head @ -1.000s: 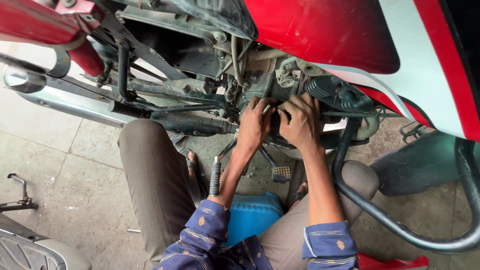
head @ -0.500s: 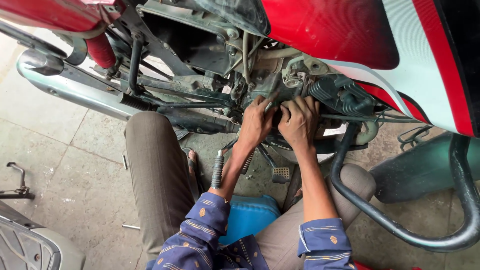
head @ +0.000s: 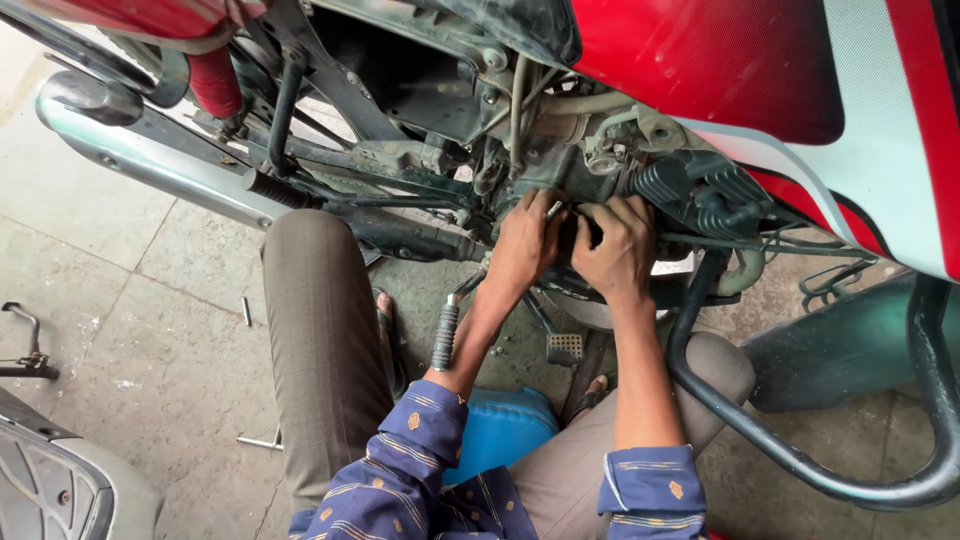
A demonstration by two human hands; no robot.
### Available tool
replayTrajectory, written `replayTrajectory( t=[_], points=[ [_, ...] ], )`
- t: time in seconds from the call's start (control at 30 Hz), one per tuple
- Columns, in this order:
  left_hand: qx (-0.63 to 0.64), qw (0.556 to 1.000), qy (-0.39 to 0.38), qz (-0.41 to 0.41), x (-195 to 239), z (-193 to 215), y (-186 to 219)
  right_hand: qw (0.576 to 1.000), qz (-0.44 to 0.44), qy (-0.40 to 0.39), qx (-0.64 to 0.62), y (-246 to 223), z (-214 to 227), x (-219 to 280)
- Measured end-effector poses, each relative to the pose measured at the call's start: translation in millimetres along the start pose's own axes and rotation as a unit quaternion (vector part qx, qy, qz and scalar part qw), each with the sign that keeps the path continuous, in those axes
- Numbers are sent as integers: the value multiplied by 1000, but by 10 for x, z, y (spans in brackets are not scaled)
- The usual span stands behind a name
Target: The person sits on a low stool beside a red motorcycle and works on the engine area, using a screwdriver to loosen and adjust components and handling small parts by hand. They briefly reach to a wall-mounted tool board to retrieve a tool, then resume working on the engine.
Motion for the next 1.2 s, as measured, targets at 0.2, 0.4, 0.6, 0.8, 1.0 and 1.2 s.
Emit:
replayTrajectory(
  t=[0.2,0.4,0.6,0.8,1.0,1.2],
  points=[
    [11,999,-25,-23,-25,-33,-45,998,-6,-54,-18,22,-50,34],
    [20,998,-53,-36,-30,-18,-60,991,18,-113,65,26,-172,4],
    [0,999,-34,-36,-23,-112,-197,997,17,-43,68,3,-175,28],
    [-7,999,-20,-29,-5,-150,-147,998,30,-17,53,-20,-164,27],
    [2,1000,1,-24,-7,-121,-71,998,18,-7,55,-39,-193,13],
    [3,1000,15,-5,-10,-108,-83,999,5,-1,45,-21,-238,22]
  ],
)
Point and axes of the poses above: each hand's wrist, its own x-axis away from the middle knuckle, its own z-axis out of the back of the hand, y = z × x, the point moved 7 cm from there along -x, towards the middle knuckle, and after that the axes turned 8 degrees about z, right-handed, at the moved point
